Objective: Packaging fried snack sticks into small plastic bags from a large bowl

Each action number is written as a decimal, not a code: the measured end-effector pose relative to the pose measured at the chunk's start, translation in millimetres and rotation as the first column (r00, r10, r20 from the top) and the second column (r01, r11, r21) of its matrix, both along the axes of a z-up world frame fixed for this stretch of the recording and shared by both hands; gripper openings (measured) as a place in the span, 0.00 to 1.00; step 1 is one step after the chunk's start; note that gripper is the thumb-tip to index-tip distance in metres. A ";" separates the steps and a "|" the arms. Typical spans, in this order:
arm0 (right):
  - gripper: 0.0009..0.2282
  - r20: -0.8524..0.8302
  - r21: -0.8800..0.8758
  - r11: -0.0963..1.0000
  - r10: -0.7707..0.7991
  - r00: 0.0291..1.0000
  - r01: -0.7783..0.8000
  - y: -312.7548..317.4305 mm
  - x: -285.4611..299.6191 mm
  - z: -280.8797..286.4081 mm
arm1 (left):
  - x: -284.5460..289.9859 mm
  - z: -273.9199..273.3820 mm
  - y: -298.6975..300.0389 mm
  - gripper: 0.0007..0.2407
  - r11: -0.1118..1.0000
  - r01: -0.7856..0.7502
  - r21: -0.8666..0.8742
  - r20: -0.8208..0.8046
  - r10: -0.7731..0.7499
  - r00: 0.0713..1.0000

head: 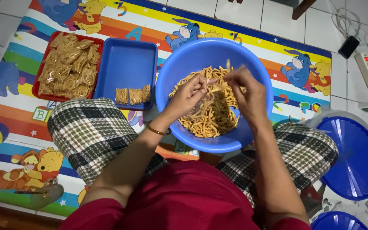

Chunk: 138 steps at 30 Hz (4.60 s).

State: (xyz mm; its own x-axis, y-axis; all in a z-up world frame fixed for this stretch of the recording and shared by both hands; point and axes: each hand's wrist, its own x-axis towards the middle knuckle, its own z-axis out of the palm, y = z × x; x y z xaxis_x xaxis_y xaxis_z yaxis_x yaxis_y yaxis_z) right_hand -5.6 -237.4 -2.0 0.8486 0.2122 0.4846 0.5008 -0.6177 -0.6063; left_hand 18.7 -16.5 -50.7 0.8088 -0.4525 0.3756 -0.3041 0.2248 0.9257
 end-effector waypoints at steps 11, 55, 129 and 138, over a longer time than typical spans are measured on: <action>0.03 -0.093 0.209 0.978 0.002 0.996 0.017 -13.9 -3.3 5.7 | -10.8 40.5 6.2 0.04 0.997 -0.023 -0.074 0.050 0.027 0.998; 0.14 -0.548 -0.700 0.710 -0.463 0.696 -0.078 -31.7 1.3 -70.3 | 22.9 -36.8 4.3 0.08 0.831 -0.010 -0.556 -0.577 -0.376 0.725; 0.07 -0.454 -0.469 0.882 -0.281 0.846 0.041 12.1 7.9 105.4 | 10.6 -57.0 15.4 0.17 0.935 -0.030 -0.352 -0.631 -0.213 0.746; 0.08 -0.421 -0.590 0.807 -0.279 0.863 -0.027 27.0 13.3 118.3 | 4.7 -39.4 12.1 0.17 0.925 -0.033 -0.379 -0.615 -0.225 0.756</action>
State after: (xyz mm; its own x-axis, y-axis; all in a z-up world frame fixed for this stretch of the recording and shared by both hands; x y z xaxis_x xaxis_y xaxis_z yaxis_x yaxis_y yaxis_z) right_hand 7.6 -210.4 116.3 0.9711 0.1870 -0.1483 0.1434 -0.9538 -0.2641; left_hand 23.4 -4.4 -90.2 0.8721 -0.4849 -0.0660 0.3677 0.5602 0.7423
